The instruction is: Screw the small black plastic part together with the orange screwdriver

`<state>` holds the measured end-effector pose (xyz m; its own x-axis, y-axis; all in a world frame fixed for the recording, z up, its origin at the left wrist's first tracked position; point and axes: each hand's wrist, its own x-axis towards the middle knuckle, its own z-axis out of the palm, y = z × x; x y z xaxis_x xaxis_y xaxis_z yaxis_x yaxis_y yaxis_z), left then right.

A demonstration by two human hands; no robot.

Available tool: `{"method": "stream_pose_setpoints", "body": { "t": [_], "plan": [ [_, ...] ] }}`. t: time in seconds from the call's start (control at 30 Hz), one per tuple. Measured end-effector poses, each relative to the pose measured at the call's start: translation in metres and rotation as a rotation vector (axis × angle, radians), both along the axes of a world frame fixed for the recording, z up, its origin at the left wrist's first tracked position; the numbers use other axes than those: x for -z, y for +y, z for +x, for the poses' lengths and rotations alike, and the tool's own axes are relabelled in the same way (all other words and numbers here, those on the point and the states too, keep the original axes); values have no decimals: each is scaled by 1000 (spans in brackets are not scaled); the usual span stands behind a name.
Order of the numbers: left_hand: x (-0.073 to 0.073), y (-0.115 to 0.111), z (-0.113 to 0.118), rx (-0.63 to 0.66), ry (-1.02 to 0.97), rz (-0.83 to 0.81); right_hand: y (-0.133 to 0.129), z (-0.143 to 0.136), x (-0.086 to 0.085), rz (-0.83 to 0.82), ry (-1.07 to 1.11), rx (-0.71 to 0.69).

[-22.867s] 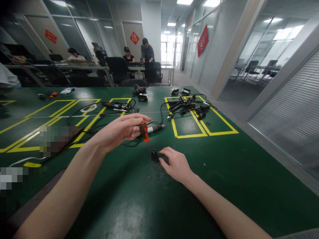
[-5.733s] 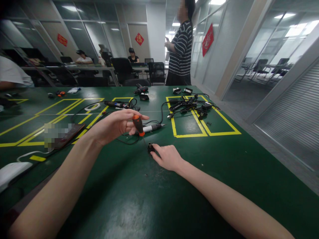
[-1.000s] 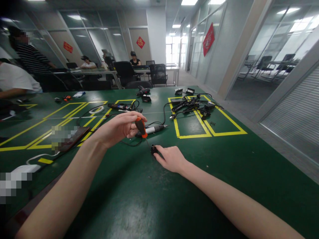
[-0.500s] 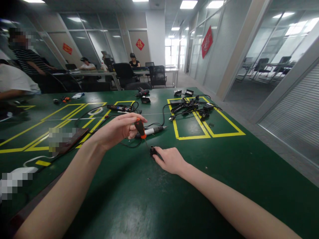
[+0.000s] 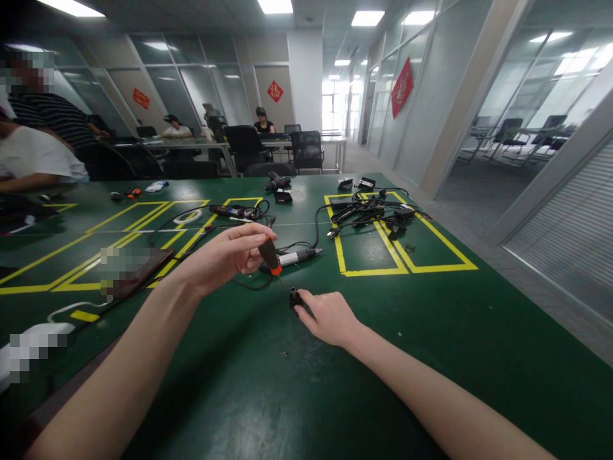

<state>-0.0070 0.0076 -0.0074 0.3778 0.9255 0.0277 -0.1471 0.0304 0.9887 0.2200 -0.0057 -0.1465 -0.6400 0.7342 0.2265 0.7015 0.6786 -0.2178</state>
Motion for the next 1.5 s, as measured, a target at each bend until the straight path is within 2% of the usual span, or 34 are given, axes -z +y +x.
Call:
{"method": "stream_pose_setpoints", "body": {
  "t": [0.23, 0.43, 0.63, 0.83, 0.93, 1.1, 1.2, 1.33, 1.4, 1.5],
  "plan": [
    [-1, 2, 3, 27, -55, -16, 1, 1, 0, 11, -4, -2],
    [-3, 0, 2, -59, 25, 7, 2, 1, 2, 0, -17, -1],
    [-1, -2, 0, -109, 157, 120, 1, 1, 1, 4, -14, 3],
    [-5, -8, 10, -142, 266, 244, 1, 1, 0, 7, 1, 8],
    [-2, -9, 17, -236, 352, 413, 1, 1, 1, 18, 11, 5],
    [9, -10, 25, -567, 660, 985, 2, 1, 2, 22, 12, 3],
    [13, -12, 26, -642, 799, 1165, 2, 1, 2, 26, 12, 6],
    [13, -13, 26, -604, 1019, 1215, 1, 0, 3, 31, 9, 6],
    [11, -13, 27, -533, 1081, 1206, 1, 0, 3, 26, 9, 6],
    [11, -13, 27, -392, 1071, 1177, 1, 1, 2, 17, 9, 7]
  ]
}}
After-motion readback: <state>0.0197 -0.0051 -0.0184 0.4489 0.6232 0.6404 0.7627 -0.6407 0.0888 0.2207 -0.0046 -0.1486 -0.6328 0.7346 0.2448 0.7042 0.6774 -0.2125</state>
